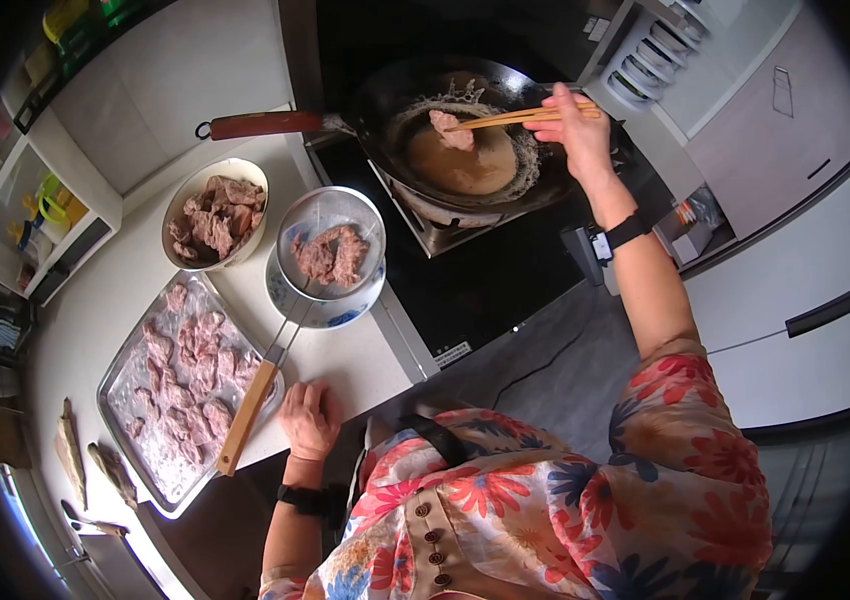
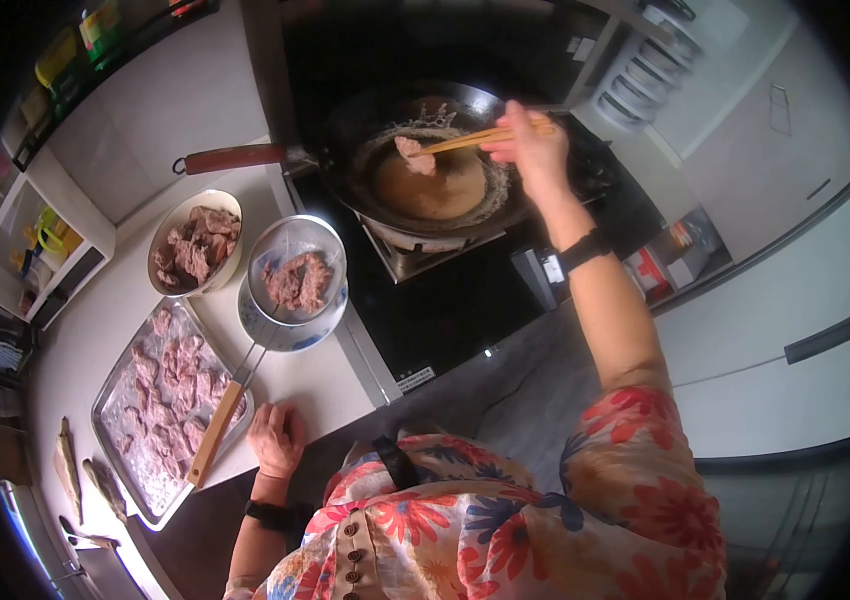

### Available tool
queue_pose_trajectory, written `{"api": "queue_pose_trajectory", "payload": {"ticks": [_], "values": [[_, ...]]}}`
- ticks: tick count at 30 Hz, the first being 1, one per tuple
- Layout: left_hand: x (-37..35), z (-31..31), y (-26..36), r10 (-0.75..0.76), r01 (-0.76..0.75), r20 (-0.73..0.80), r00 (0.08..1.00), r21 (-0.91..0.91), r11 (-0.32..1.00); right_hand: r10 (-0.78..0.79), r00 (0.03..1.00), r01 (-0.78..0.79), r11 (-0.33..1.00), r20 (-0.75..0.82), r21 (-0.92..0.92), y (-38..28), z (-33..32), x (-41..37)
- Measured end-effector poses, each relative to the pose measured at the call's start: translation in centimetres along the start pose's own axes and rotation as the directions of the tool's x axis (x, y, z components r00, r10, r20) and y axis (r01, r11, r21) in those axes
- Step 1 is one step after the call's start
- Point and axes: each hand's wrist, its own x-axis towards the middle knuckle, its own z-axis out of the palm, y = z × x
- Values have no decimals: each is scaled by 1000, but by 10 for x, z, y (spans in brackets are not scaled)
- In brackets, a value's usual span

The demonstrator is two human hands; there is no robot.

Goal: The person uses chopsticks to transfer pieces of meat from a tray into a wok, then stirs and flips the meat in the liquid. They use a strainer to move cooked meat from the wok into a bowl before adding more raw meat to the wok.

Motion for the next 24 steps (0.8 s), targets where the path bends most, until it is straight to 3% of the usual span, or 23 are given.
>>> {"api": "queue_pose_trajectory", "payload": {"ticks": [12,24], "values": [[0,-2,-2,-1,1,23,1000,-22,1000,104,994,-101,990,-23,97,-15,-42,-3],[0,1,-6,29,-30,-18,999,-75,997,75,997,-76,996,23,51,-11,-43,-12]]}}
